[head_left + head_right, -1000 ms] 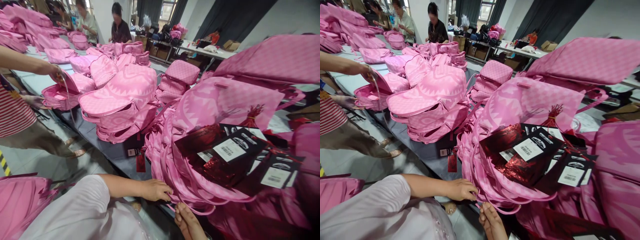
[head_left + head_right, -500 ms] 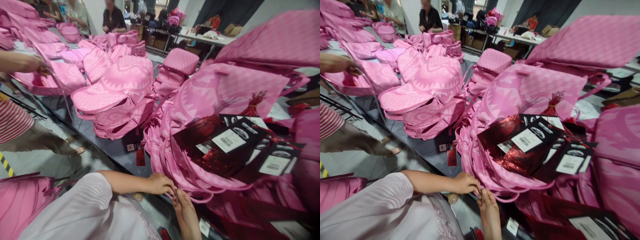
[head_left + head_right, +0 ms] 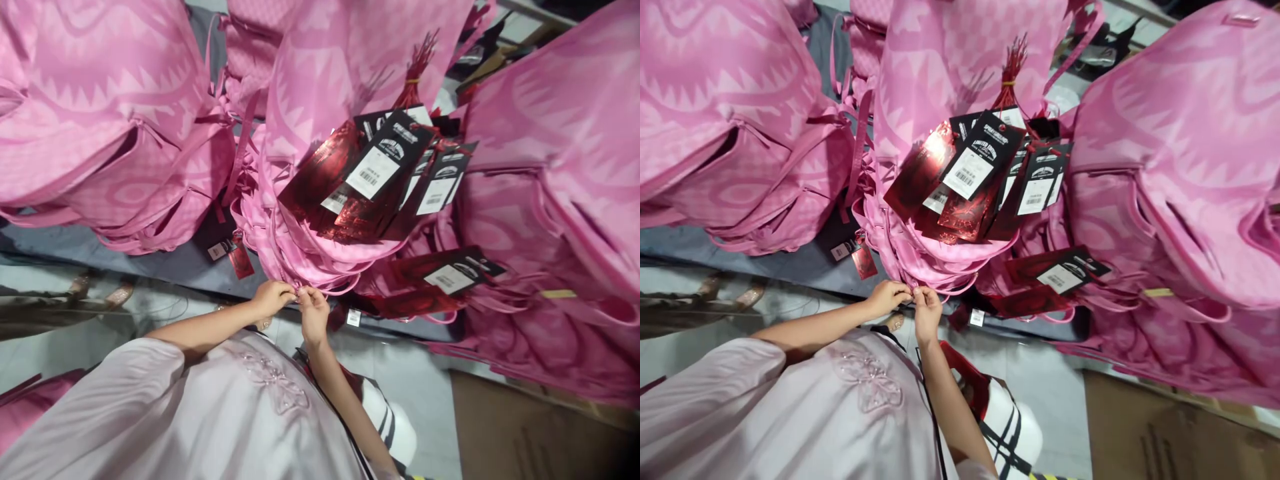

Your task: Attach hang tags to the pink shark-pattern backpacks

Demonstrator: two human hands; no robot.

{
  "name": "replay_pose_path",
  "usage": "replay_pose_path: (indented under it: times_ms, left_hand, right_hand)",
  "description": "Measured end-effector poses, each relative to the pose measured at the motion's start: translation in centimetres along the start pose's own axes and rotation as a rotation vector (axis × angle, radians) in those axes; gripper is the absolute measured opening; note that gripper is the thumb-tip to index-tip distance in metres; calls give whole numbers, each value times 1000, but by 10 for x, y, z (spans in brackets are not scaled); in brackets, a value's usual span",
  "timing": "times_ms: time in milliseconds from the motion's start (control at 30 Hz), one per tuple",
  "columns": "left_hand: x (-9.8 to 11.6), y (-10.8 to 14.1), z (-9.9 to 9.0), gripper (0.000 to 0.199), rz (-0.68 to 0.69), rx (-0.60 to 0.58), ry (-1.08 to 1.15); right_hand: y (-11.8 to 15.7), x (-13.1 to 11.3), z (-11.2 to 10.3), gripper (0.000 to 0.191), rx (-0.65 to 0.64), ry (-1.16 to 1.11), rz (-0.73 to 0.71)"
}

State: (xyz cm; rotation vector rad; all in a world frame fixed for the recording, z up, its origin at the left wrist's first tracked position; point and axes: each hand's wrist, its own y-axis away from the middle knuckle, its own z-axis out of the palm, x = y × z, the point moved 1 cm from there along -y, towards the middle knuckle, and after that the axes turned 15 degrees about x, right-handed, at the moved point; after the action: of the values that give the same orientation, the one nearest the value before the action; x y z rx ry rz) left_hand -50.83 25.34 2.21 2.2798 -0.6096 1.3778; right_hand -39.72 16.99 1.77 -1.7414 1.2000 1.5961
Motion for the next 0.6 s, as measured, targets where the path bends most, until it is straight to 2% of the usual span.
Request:
replay_pose_path:
  times_ms: [200, 333, 433, 600]
  left_hand:
    - [-1, 0, 2, 19, -77, 4, 19]
    - [4, 0, 0, 17, -65, 12, -161]
    - [9, -1, -1, 15, -10, 1, -274]
    - [12, 1, 0, 20, 17, -17, -305]
  right_hand:
    - [0, 5, -2, 38, -20, 62, -120]
    - [1, 7, -4, 33, -38, 79, -189]
    - [3, 10, -5, 29, -35, 52, -180]
    - [4, 17, -4, 23, -29, 17, -140]
